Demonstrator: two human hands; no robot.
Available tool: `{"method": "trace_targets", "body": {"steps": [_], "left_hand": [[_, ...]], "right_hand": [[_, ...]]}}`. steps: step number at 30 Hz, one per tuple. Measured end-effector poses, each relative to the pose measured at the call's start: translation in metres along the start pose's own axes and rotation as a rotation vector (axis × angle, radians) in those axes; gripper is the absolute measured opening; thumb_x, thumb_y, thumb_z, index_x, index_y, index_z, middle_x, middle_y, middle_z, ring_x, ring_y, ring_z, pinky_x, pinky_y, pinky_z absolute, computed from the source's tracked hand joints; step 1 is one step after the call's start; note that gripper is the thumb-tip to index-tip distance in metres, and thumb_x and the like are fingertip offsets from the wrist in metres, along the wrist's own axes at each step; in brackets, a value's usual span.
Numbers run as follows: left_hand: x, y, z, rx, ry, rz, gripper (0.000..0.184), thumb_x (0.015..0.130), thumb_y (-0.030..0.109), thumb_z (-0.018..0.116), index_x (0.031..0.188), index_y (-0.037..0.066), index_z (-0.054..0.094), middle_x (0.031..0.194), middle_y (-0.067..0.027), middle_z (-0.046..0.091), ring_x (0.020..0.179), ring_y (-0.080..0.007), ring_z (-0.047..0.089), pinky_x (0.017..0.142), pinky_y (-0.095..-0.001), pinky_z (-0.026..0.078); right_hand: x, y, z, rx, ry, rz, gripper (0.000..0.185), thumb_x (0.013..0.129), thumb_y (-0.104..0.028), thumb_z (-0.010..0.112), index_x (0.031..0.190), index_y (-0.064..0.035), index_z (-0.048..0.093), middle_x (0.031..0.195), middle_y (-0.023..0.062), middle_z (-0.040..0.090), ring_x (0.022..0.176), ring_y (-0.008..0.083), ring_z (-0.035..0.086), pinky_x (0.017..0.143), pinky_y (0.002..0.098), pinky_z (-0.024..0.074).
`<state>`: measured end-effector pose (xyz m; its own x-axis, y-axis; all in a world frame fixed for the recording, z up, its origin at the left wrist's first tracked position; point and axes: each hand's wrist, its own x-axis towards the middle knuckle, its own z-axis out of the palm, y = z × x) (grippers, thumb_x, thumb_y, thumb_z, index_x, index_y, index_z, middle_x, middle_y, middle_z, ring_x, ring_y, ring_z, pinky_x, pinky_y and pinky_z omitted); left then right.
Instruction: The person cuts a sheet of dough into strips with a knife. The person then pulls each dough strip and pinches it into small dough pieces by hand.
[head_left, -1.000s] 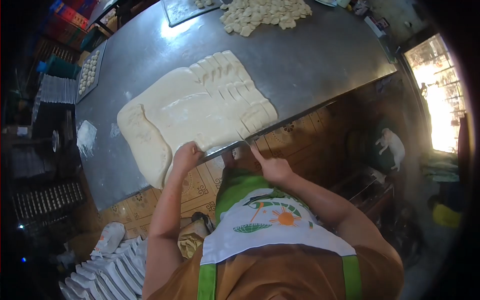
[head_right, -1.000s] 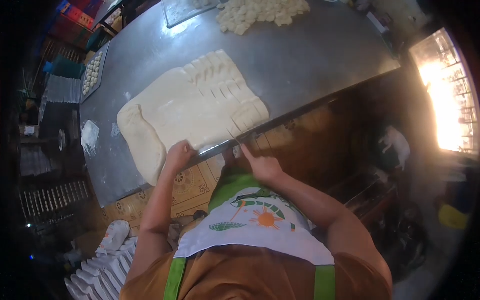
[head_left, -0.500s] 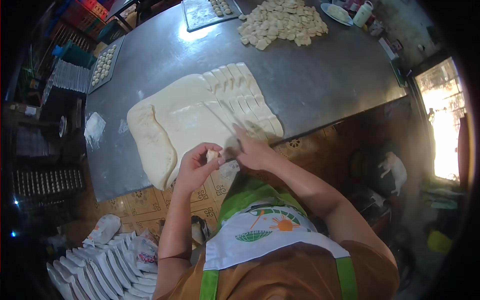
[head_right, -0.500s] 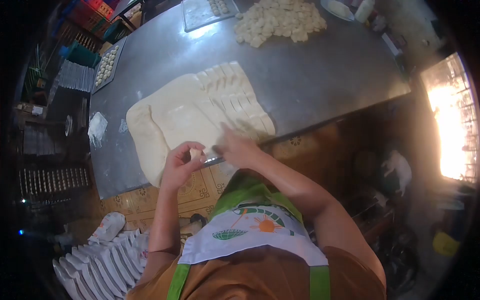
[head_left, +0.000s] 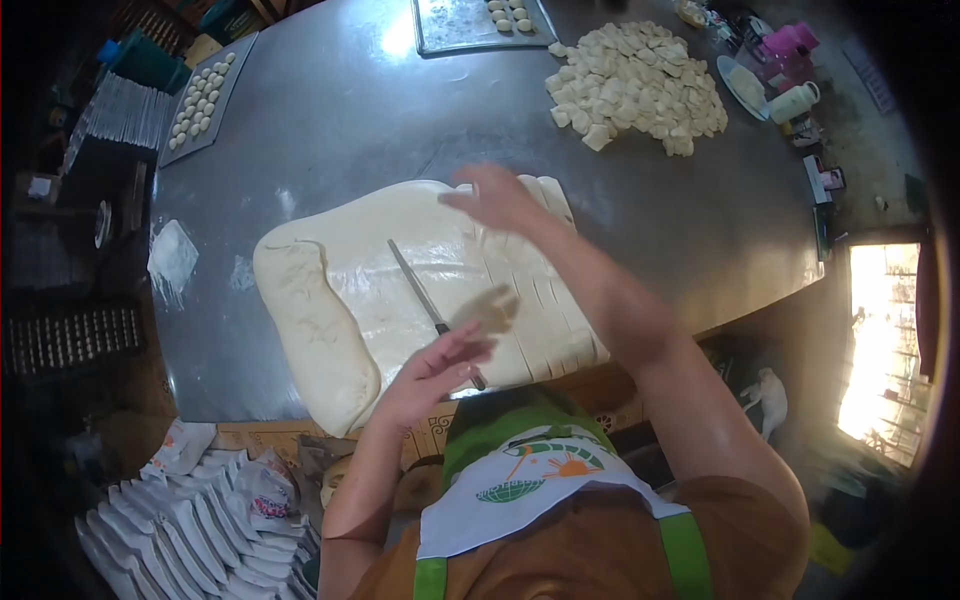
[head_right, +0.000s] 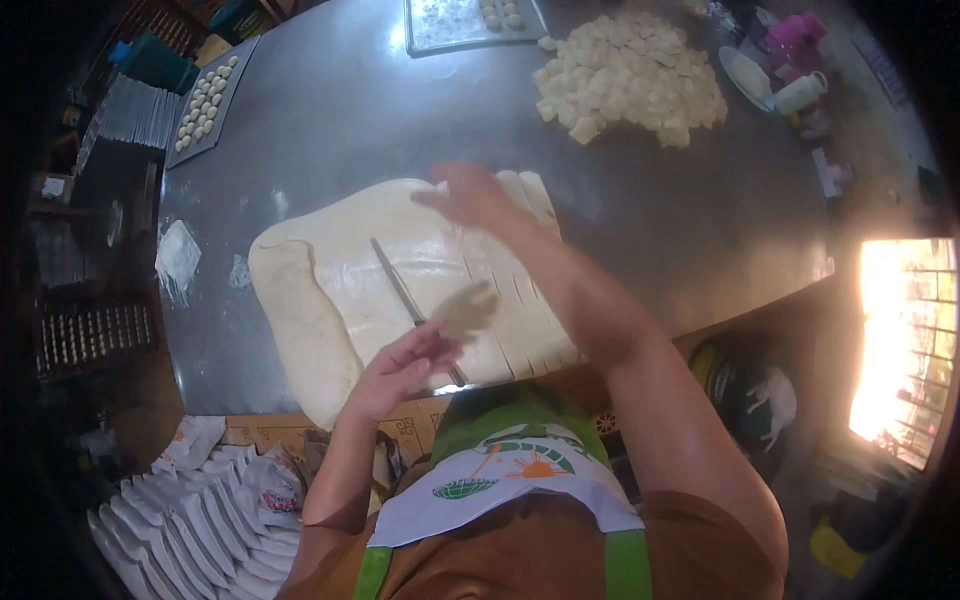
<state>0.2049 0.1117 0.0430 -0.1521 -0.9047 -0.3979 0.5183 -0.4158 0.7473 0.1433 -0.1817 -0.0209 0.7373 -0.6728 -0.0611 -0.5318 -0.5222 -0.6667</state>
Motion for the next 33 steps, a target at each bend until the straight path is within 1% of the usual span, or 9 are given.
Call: {"method": "trace_targets", "body": {"steps": [6,9,12,16,19,23,27,31,33], "left_hand": [[0.035,0.001,-0.01,0.231,0.244,0.027,0.065,0.094,0.015,0.068,0.15,0.003,0.039,0.14,-0.0135,0.055,0.131,-0.0251,0.052,0.108,-0.0376,0.043],[0.051,-0.001,-0.004,0.422,0.328,-0.003,0.073,0.088,0.013,0.074,0.15,0.002,0.037,0.141,-0.0166,0.053,0.132,-0.0287,0.051,0.109,-0.04,0.042],[0.066,-0.009,0.005,1.121,0.483,0.203,0.087,0.079,0.015,0.081,0.152,0.004,0.034,0.143,-0.0231,0.049,0.134,-0.0367,0.048,0.11,-0.0431,0.041],[0.102,-0.042,0.016,1.47,0.458,0.404,0.093,0.072,0.019,0.085,0.15,0.006,0.035,0.15,-0.0273,0.036,0.136,-0.0444,0.04,0.112,-0.0478,0.036],[0.128,-0.068,0.02,1.676,0.466,0.384,0.086,0.072,0.017,0.084,0.146,0.008,0.041,0.147,-0.0263,0.041,0.134,-0.0452,0.041,0.112,-0.0486,0.035],[0.151,-0.075,0.02,1.513,0.603,0.275,0.07,0.076,0.013,0.08,0.139,0.006,0.051,0.142,-0.0242,0.049,0.133,-0.042,0.045,0.107,-0.0469,0.039],[0.127,-0.058,0.094,1.016,0.755,-0.085,0.058,0.08,0.01,0.076,0.134,0.003,0.056,0.14,-0.0225,0.053,0.13,-0.0387,0.05,0.103,-0.0427,0.044],[0.101,-0.056,0.113,1.067,0.843,0.236,0.054,0.082,0.004,0.075,0.133,0.007,0.057,0.126,-0.0188,0.063,0.119,-0.033,0.06,0.094,-0.0392,0.048],[0.105,-0.047,0.123,1.513,0.708,0.563,0.053,0.085,0.007,0.076,0.134,0.004,0.057,0.12,-0.0146,0.068,0.112,-0.0256,0.064,0.092,-0.0337,0.049]], "right_hand": [[0.023,0.023,0.016,-0.452,-0.163,0.059,0.052,0.083,-0.053,0.071,0.113,-0.0104,0.069,0.124,0.0167,0.058,0.119,0.0368,0.049,0.094,0.0518,0.0392],[-0.028,0.033,0.01,-0.226,-0.008,-0.419,0.037,0.074,-0.037,0.08,0.095,-0.0107,0.064,0.113,0.0129,0.054,0.11,0.0352,0.048,0.091,0.052,0.0366],[-0.114,0.033,-0.015,0.042,-0.062,-0.623,0.034,0.068,-0.021,0.083,0.085,-0.0089,0.056,0.103,0.0121,0.051,0.101,0.0334,0.05,0.088,0.0476,0.0389],[-0.188,0.026,-0.084,0.341,-0.093,-0.527,0.032,0.071,-0.017,0.081,0.083,-0.0053,0.054,0.1,0.0135,0.051,0.094,0.0328,0.051,0.082,0.0432,0.0413],[-0.208,0.079,-0.107,0.355,0.001,-0.366,0.035,0.075,-0.017,0.083,0.082,-0.0046,0.051,0.096,0.0113,0.05,0.088,0.0286,0.05,0.077,0.0407,0.0417],[-0.194,0.148,-0.128,0.291,0.096,-0.134,0.035,0.076,-0.013,0.084,0.082,-0.0029,0.051,0.092,0.0091,0.048,0.084,0.0251,0.05,0.071,0.0371,0.0434],[-0.221,0.086,-0.212,0.595,0.116,-0.423,0.033,0.076,-0.011,0.083,0.082,-0.0022,0.052,0.09,0.0083,0.048,0.081,0.0223,0.05,0.069,0.0347,0.0447],[-0.19,0.08,-0.25,0.651,0.106,-0.436,0.029,0.077,-0.01,0.081,0.083,-0.0018,0.054,0.092,0.0084,0.049,0.084,0.0212,0.052,0.072,0.0331,0.0463],[-0.186,0.057,-0.266,0.424,0.091,-0.537,0.027,0.077,-0.01,0.081,0.084,-0.0023,0.055,0.094,0.0093,0.049,0.088,0.0218,0.053,0.073,0.0331,0.0475]]}}
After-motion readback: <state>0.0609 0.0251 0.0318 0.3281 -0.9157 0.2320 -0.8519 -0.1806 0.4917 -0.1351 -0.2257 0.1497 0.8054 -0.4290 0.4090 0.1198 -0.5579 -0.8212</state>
